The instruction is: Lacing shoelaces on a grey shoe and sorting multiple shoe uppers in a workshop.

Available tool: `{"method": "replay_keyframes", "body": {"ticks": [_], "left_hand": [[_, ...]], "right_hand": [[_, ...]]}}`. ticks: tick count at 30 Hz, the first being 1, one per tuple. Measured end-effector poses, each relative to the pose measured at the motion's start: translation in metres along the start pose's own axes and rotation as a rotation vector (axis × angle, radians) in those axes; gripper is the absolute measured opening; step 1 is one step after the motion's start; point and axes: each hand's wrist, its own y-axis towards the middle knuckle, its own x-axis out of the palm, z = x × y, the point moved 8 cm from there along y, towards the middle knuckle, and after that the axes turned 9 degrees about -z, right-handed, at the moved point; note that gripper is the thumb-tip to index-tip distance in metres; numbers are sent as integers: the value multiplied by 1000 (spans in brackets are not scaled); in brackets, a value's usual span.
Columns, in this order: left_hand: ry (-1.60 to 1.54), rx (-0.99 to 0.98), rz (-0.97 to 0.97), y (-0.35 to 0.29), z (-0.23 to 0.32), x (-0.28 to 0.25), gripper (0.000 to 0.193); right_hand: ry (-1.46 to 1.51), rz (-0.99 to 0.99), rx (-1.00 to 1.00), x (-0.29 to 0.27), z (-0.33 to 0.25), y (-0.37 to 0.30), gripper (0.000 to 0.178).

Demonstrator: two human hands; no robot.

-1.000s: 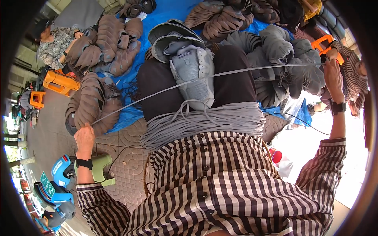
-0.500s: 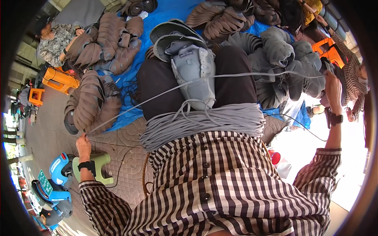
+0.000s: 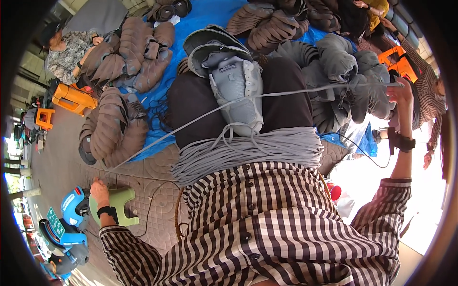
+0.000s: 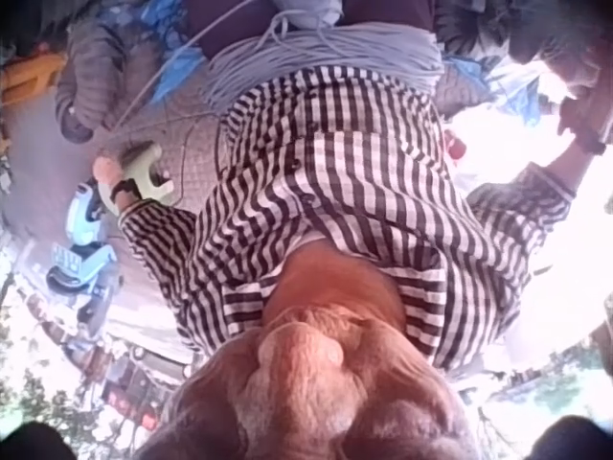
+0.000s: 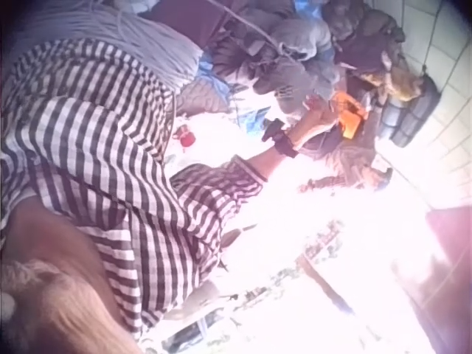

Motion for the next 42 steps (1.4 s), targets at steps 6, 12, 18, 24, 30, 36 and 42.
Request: {"method": "replay_keyframes", "body": {"ticks": [6,12,18,24,30,36,42], "left_hand": [[-106,-62,85,-5,-51,23,29],[-158,-8,141,-5,-66,19,24],[-248,32,145,16,-4,3,22],[-339,-96,125,19,-48,11,21],[-451,-123,69,9,-5,-9,21],[-239,-13,138,11,20,10,20],[-155,-42,156,-5,-6,-6,20]], "right_hand": [[202,38,212,-73,70,-8,18],[153,335,220,-123,105,-27,14],[78,498,189,-173,141,-54,13],[253,562,53,-176,184,-48,16],[342,611,18,-196,189,-50,22],[279,617,40,-278,216,-53,22],[350,617,90,-213,231,-43,29]]}}
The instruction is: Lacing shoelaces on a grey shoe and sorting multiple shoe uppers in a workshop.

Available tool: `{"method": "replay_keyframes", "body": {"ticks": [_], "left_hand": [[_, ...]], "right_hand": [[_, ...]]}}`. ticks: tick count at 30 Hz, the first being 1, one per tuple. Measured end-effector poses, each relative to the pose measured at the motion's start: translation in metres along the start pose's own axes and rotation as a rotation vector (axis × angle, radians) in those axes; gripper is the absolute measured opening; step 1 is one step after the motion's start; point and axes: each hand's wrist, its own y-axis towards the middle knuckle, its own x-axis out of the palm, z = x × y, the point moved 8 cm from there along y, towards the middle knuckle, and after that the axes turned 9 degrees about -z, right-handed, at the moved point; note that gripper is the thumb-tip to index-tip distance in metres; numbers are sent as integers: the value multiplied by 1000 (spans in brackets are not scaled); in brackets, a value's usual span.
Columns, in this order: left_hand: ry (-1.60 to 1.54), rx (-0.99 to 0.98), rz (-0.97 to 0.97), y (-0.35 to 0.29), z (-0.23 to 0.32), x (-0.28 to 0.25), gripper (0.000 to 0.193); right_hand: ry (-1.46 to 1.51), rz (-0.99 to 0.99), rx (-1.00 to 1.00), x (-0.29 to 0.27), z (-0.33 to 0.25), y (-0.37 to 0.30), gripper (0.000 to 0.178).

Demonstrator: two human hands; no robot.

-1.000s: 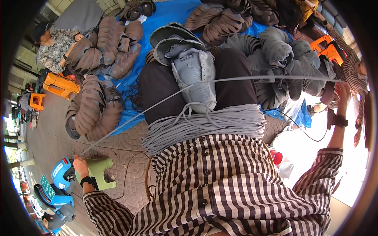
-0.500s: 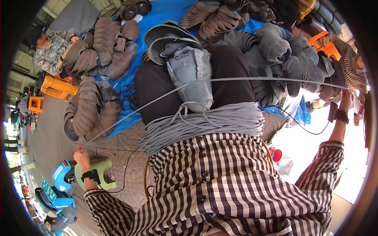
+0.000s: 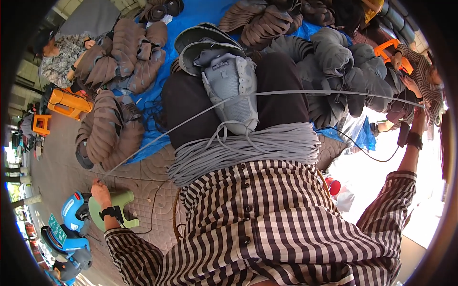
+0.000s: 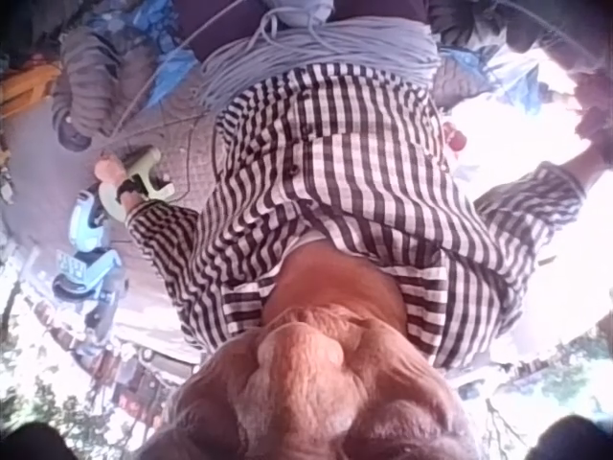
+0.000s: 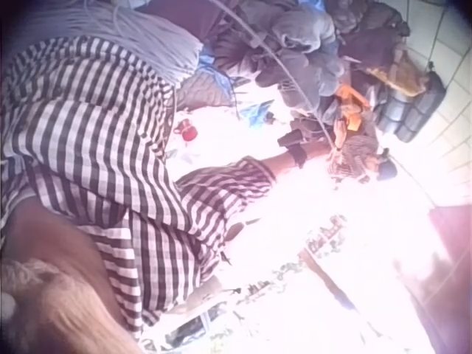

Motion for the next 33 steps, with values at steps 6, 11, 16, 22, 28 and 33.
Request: {"method": "replay_keyframes", "body": {"ticks": [6,11,16,22,28,33], "left_hand": [[-700,-132,-29,-2,6,-8,16],[-1160,324,-64,-3,229,-91,12],[-1412,574,-389,-27,389,-104,15],[-1564,619,-659,-41,477,-64,6],[-1383,691,-753,-50,490,-48,6],[-1439,611,-757,-51,486,-53,6]], "right_hand": [[-1285,-305,-655,189,-125,-95,22],[218,-803,109,397,-143,-243,12],[102,-1132,-77,538,-146,-349,5],[-48,-1170,-149,584,-136,-371,14],[-203,-1202,-241,578,-127,-367,14],[-139,-1259,-122,572,-120,-369,13]]}}
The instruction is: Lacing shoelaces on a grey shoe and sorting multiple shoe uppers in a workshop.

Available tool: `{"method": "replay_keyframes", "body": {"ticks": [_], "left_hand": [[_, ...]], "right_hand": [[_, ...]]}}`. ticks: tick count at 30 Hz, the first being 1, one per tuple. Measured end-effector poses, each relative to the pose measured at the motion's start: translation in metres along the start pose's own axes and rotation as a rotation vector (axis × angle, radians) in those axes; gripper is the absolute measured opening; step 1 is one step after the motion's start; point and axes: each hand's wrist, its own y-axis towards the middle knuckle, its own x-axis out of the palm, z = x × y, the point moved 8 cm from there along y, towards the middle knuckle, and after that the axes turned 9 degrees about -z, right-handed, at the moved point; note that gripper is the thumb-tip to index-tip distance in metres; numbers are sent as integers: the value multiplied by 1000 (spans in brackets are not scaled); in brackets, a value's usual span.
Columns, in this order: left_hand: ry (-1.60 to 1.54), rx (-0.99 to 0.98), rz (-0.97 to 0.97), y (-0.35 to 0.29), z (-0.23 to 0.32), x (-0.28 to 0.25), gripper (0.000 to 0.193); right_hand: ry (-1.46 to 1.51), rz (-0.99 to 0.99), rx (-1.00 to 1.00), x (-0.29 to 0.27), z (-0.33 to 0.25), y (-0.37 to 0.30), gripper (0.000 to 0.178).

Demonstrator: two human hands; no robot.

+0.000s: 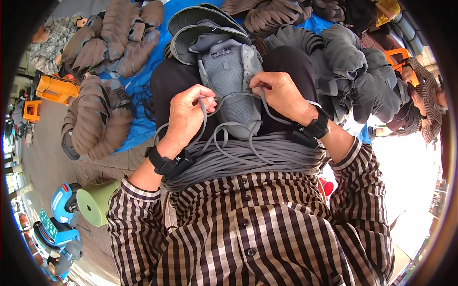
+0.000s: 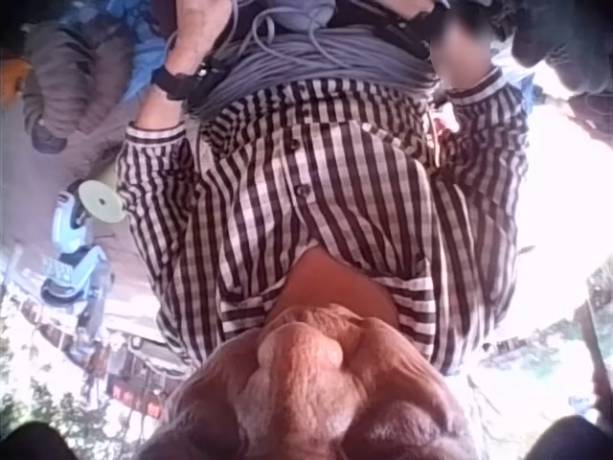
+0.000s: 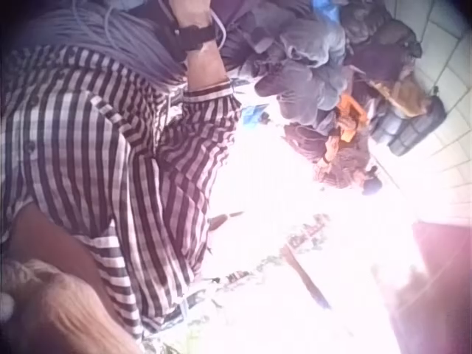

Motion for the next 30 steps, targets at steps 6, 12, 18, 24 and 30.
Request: {"method": "replay_keyframes", "body": {"ticks": [6,12,18,24,30], "left_hand": [[-8,5,18,0,1,2,4],[-5,59,70,-1,6,3,4],[255,46,41,1,6,6,9],[291,18,24,0,6,6,13],[575,149,2,8,33,16,20]], "right_hand": [[-204,1,-57,2,-22,0,12],[-555,-62,-289,22,-50,5,18],[-399,-168,-126,15,-28,19,21],[-275,-177,-125,14,-27,18,19],[-378,-157,-192,17,-34,15,19]]}}
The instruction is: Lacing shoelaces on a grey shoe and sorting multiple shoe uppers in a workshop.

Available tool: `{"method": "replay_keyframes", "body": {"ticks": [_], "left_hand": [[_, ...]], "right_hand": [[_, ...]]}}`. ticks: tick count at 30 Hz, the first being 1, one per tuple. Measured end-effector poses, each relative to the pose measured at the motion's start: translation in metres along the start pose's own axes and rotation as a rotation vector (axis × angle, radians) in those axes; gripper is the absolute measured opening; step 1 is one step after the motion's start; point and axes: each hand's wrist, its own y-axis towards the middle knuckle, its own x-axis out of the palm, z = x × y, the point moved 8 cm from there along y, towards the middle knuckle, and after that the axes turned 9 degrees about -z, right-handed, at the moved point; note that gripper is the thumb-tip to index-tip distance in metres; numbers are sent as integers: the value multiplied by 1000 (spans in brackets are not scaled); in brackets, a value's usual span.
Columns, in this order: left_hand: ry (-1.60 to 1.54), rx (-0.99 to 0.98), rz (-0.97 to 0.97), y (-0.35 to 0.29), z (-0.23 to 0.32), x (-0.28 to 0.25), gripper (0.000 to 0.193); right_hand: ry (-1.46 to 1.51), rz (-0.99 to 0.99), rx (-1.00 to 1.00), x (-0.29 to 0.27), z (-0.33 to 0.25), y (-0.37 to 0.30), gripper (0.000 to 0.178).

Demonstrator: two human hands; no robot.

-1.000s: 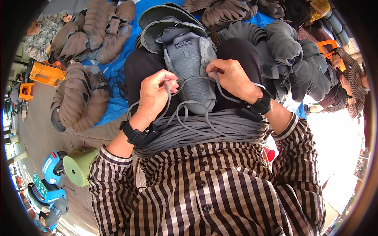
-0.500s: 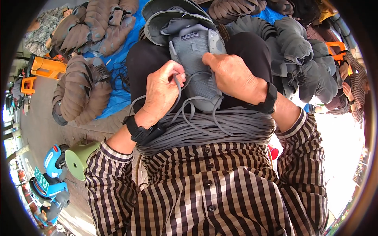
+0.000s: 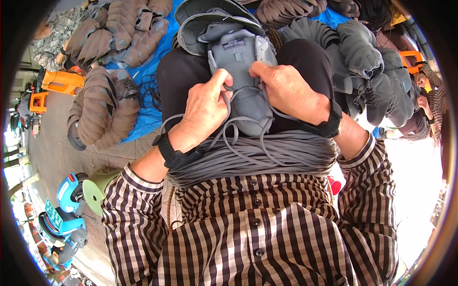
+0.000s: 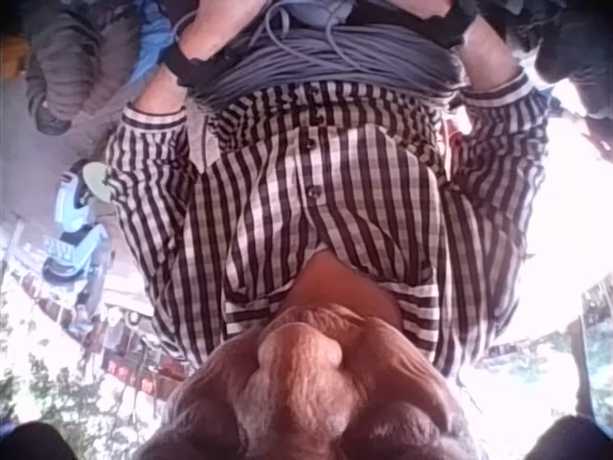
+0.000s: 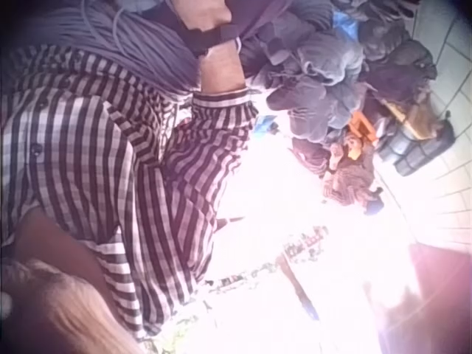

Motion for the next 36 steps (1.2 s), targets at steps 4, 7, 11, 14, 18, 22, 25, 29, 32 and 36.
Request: {"method": "replay_keyframes", "body": {"ticks": [4,7,11,14,18,22,25,29,32,36], "left_hand": [[160,134,-104,4,9,-1,24],[352,113,-210,6,12,-1,21],[433,207,-305,9,20,-6,20],[685,460,-230,10,46,-6,19],[615,549,-328,16,45,-1,20],[503,580,-416,17,40,-9,19],[502,605,-467,24,33,-3,17],[593,616,-561,25,34,6,14],[651,664,-498,18,36,6,12],[659,658,-433,13,34,4,11]], "right_hand": [[-87,-37,-65,-5,-10,4,22],[-150,-138,-146,-5,-5,10,21],[-335,-293,-186,-2,-8,19,17],[-521,-184,-396,-3,-23,21,9],[-632,-246,-491,6,-27,21,7],[-525,-307,-523,4,-21,22,9],[-496,-364,-479,4,-16,25,11],[-535,-497,-429,2,-15,33,15],[-430,-659,-316,1,-5,39,17],[-344,-833,-248,-1,-7,47,20]]}}
